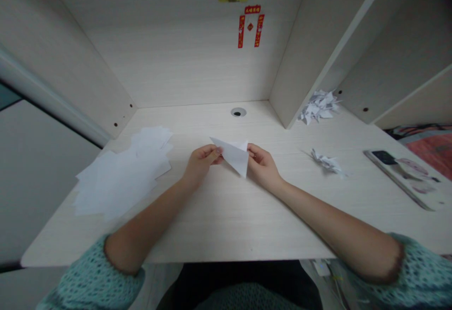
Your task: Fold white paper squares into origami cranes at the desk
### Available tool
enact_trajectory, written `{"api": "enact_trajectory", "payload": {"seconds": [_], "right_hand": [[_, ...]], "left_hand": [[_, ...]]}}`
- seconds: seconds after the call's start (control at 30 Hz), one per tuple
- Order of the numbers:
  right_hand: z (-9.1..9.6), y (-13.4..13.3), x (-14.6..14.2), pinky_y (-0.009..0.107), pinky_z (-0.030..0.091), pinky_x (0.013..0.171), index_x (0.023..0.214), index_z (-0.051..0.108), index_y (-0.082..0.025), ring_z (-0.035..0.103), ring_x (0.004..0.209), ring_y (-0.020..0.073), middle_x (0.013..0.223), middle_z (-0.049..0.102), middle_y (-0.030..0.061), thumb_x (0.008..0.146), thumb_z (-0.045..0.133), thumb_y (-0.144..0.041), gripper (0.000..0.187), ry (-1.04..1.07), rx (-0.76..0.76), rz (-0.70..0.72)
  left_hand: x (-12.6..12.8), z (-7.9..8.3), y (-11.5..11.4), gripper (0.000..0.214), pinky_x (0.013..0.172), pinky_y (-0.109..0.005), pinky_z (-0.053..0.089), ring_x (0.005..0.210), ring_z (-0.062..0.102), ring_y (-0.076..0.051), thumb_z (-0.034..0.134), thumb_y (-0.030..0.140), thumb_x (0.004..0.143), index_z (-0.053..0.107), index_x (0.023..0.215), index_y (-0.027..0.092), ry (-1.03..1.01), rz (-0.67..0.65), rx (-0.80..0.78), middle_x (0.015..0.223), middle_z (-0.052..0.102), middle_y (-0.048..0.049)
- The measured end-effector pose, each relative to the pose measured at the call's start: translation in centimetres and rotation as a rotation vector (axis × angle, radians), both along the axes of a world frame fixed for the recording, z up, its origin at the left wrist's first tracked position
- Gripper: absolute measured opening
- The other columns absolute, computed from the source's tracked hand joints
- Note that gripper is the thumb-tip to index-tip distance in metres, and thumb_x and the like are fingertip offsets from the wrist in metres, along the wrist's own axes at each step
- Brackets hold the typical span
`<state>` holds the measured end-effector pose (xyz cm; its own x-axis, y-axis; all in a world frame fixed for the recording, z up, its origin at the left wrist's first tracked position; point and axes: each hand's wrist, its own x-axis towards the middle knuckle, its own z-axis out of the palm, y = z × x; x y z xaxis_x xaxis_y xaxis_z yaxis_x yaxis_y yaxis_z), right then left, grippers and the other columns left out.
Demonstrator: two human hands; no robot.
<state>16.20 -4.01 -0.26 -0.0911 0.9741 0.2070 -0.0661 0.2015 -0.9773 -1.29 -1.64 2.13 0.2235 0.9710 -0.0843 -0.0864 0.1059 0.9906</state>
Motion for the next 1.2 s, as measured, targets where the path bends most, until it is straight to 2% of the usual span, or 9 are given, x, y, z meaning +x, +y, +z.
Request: {"api": "enact_trajectory", "payload": {"seconds": [0.1, 0.2, 0.3, 0.47, 0.7, 0.83, 0.93, 1.1, 1.2], "right_hand": [[-0.1, -0.2, 0.0, 0.027, 0.044, 0.061, 0.096, 0.064, -0.018, 0.055, 0.063, 0.0151, 0.075, 0.065, 0.0029, 0.076, 0.062, -0.045, 0.033, -0.093, 0.032, -0.038], [0.2, -0.4, 0.5, 0.027, 0.043, 0.058, 0.090, 0.068, -0.019, 0.055, 0.061, 0.0157, 0.073, 0.066, 0.0039, 0.082, 0.055, -0.038, 0.024, -0.347, 0.159, -0.211], [0.6, -0.7, 1.0, 0.031, 0.046, 0.071, 0.098, 0.069, -0.024, 0.061, 0.074, 0.0183, 0.090, 0.071, 0.0043, 0.084, 0.053, -0.029, 0.022, -0.574, 0.351, -0.234], [1.0, -0.8, 1.4, 0.033, 0.048, 0.078, 0.111, 0.065, -0.027, 0.064, 0.084, 0.0197, 0.095, 0.071, 0.0040, 0.087, 0.049, -0.028, 0.029, -0.685, 0.425, -0.177], [1.4, -0.6, 1.4, 0.033, 0.047, 0.074, 0.104, 0.068, -0.025, 0.062, 0.078, 0.0206, 0.095, 0.071, 0.0057, 0.088, 0.050, -0.035, 0.027, -0.642, 0.412, -0.260], [1.3, -0.5, 1.1, 0.029, 0.043, 0.062, 0.084, 0.067, -0.021, 0.055, 0.065, 0.0171, 0.074, 0.066, 0.0039, 0.085, 0.052, -0.042, 0.027, -0.556, 0.290, -0.273], [0.9, -0.1, 0.8, 0.025, 0.038, 0.053, 0.073, 0.061, -0.019, 0.051, 0.060, 0.0146, 0.065, 0.058, 0.0012, 0.082, 0.055, -0.047, 0.030, -0.355, 0.155, -0.249], [0.6, 0.5, 0.6, 0.024, 0.038, 0.048, 0.093, 0.061, -0.020, 0.055, 0.056, 0.0139, 0.070, 0.064, 0.0012, 0.073, 0.065, -0.047, 0.034, 0.023, -0.086, -0.138], [0.6, 0.7, 0.5, 0.024, 0.040, 0.047, 0.095, 0.060, -0.019, 0.056, 0.053, 0.0140, 0.065, 0.065, 0.0008, 0.068, 0.069, -0.046, 0.039, 0.114, -0.169, -0.124]], "left_hand": [[0.0, 0.1, -0.1, 0.030, 0.072, -0.026, 0.048, 0.074, 0.063, -0.016, 0.071, 0.048, 0.064, 0.068, 0.072, 0.019, 0.036, 0.028, 0.017, 0.077, 0.069, -0.0033], [-0.1, 0.3, -0.1, 0.040, 0.073, -0.028, 0.048, 0.083, 0.066, -0.020, 0.064, 0.055, 0.070, 0.069, 0.087, 0.019, 0.019, 0.002, -0.003, 0.094, 0.071, -0.0075], [0.0, 0.7, -0.4, 0.055, 0.074, -0.032, 0.048, 0.088, 0.067, -0.024, 0.056, 0.062, 0.073, 0.065, 0.106, 0.020, -0.032, -0.077, -0.046, 0.105, 0.069, -0.0113], [0.2, 1.2, -1.0, 0.064, 0.080, -0.033, 0.048, 0.092, 0.066, -0.023, 0.068, 0.043, 0.070, 0.050, 0.127, 0.022, -0.023, -0.125, -0.086, 0.104, 0.069, -0.0094], [0.1, 1.0, -1.0, 0.067, 0.077, -0.030, 0.047, 0.087, 0.063, -0.020, 0.064, 0.020, 0.063, 0.050, 0.129, 0.020, -0.096, -0.113, -0.060, 0.098, 0.070, -0.0050], [0.3, 0.6, -0.9, 0.036, 0.073, -0.029, 0.047, 0.081, 0.063, -0.019, 0.066, 0.029, 0.068, 0.066, 0.103, 0.020, -0.042, -0.069, -0.029, 0.090, 0.071, -0.0040], [0.5, 0.5, -0.8, 0.023, 0.067, -0.029, 0.048, 0.073, 0.063, -0.019, 0.068, 0.037, 0.069, 0.068, 0.082, 0.019, 0.001, -0.045, -0.013, 0.081, 0.071, -0.0036], [0.6, 0.2, -0.8, 0.020, 0.067, -0.030, 0.049, 0.074, 0.065, -0.021, 0.069, 0.035, 0.069, 0.069, 0.082, 0.021, -0.003, -0.065, 0.005, 0.081, 0.072, -0.0032], [0.6, -0.1, -0.7, 0.022, 0.068, -0.031, 0.050, 0.075, 0.066, -0.021, 0.069, 0.033, 0.069, 0.069, 0.088, 0.022, -0.005, -0.092, 0.015, 0.084, 0.072, -0.0037]]}}
